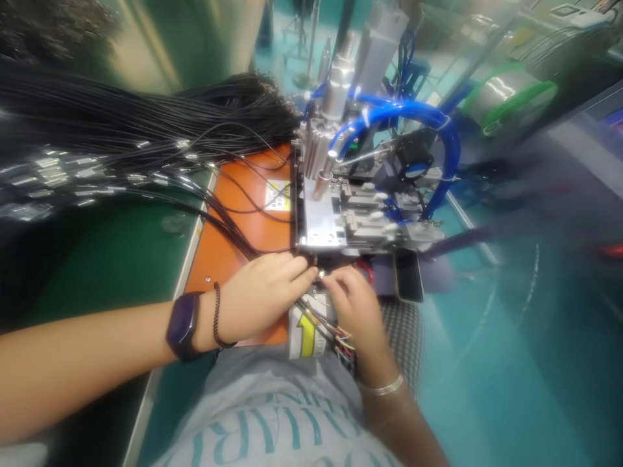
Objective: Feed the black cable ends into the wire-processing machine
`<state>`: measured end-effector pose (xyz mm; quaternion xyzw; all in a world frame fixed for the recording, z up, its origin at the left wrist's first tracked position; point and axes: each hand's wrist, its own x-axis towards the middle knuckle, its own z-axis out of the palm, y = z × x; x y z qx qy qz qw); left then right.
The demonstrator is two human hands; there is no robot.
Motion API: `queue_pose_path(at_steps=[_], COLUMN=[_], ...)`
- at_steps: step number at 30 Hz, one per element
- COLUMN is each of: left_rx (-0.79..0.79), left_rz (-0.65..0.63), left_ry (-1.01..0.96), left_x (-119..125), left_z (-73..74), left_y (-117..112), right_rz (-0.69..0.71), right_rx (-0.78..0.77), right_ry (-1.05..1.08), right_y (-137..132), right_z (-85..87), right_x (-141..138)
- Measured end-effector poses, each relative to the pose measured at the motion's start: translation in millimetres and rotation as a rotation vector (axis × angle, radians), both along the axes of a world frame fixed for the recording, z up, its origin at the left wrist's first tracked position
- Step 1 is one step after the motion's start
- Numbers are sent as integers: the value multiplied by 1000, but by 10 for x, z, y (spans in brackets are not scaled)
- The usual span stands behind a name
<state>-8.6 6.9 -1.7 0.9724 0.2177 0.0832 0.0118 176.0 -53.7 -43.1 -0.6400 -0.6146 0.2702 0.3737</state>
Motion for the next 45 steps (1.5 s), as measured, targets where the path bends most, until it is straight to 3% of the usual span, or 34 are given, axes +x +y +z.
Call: queue_pose_path(at_steps=[3, 9, 15, 23, 28, 35, 40, 45], left_rx=[35, 48, 74, 68, 86, 140, 133, 118], left_rz=[-33, -45, -6, -15, -22, -24, -1, 19], left_ry=[-19, 15, 41, 58, 36, 76, 116, 172], left_x=[-7, 2, 21, 21, 31, 36, 64, 127], left_z=[-74, -80, -64, -83, -95, -124, -89, 1], left_y=[43, 59, 28, 18, 14, 1, -11, -26], right_rz=[43, -24, -89, -117, -126, -144, -153, -143], right_rx=[-109, -298, -267, -236, -240, -115, -140, -218], right_ry=[91, 338, 369, 309, 354, 379, 327, 429], right_y=[5, 38, 56, 79, 110, 97, 110, 161], right_z=[5, -39, -93, -39, -112, -118, -92, -148], right_x=[72, 83, 19, 7, 2, -5, -15, -20])
